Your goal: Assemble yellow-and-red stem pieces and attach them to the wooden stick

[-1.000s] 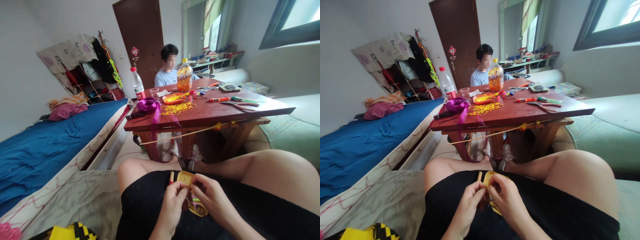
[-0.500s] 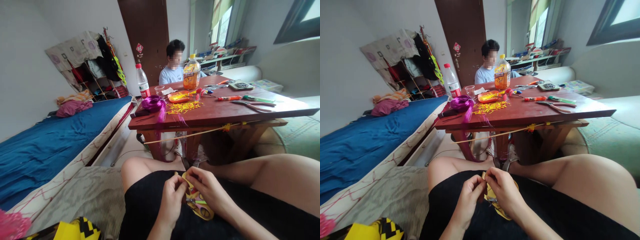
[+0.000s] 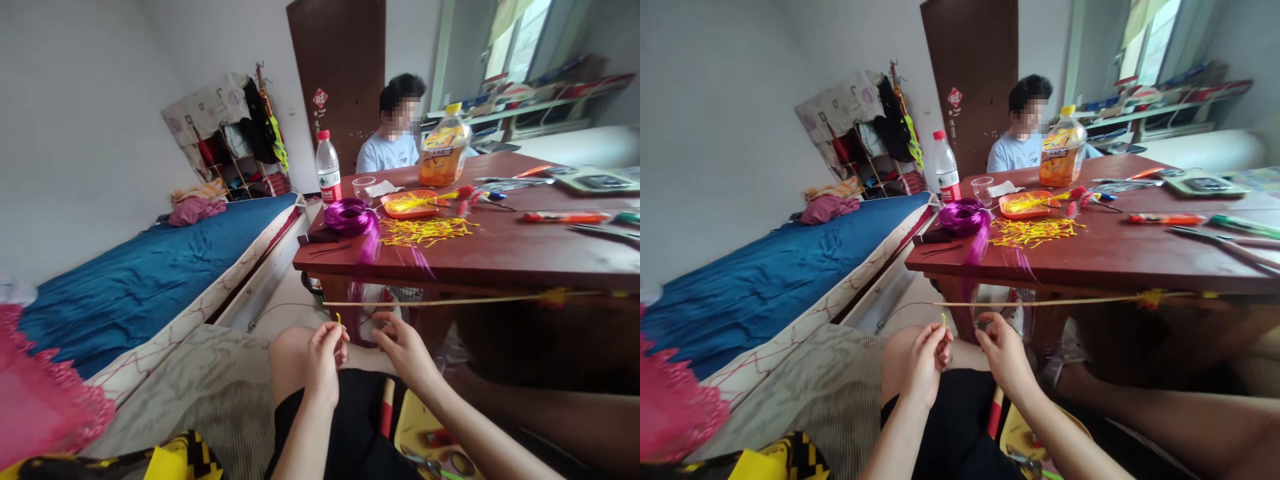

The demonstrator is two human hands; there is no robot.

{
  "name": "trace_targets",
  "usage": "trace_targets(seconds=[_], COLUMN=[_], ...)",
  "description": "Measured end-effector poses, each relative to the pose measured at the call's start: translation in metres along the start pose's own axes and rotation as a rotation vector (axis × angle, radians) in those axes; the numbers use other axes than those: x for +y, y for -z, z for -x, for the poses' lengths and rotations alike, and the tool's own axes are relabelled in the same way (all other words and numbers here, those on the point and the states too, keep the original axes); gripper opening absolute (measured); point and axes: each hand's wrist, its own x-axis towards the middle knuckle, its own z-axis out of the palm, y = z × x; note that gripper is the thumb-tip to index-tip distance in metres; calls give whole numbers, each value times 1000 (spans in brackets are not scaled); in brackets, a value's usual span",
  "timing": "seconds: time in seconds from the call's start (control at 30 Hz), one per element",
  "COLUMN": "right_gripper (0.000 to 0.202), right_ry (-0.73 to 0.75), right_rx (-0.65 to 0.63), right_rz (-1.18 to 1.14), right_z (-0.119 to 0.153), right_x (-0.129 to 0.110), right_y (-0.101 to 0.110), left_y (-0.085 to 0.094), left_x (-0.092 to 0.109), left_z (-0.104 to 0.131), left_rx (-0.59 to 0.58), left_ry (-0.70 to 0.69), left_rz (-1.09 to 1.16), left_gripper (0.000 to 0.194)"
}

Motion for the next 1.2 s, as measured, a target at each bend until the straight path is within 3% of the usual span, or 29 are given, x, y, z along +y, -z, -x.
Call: trace_targets(seconds=[0.23,0.47,0.6,0.7,0.9,1.07,1.2], right_gripper=[20,19,14,22,20,21,21], right_ry=[36,31,39,49,31,10,-1], right_rx=[-85,-88,-108,-123,-173,-201,-191], right_rz=[-54,93,160,233,266,264,264], right_z=[4,-1,0,2,9,11,12], right_x=[-22,-25,-21,-14,-2,1,6], right_y=[-14,-12,-11,-6,7,10,13], left_y=[-8,-11,-9,-4,2,0,-7], left_x=[-7,-14,-12,-7,-7,-5,0], left_z=[8,1,-15,-32,-53,-55,-50], left_rx=[-19,113,205,257,295,243,59], left_ry=[35,-1,-33,-42,30,140,342], left_rz=[-9,30,92,152,225,287,313], left_gripper=[16,15,15,17,16,19,17])
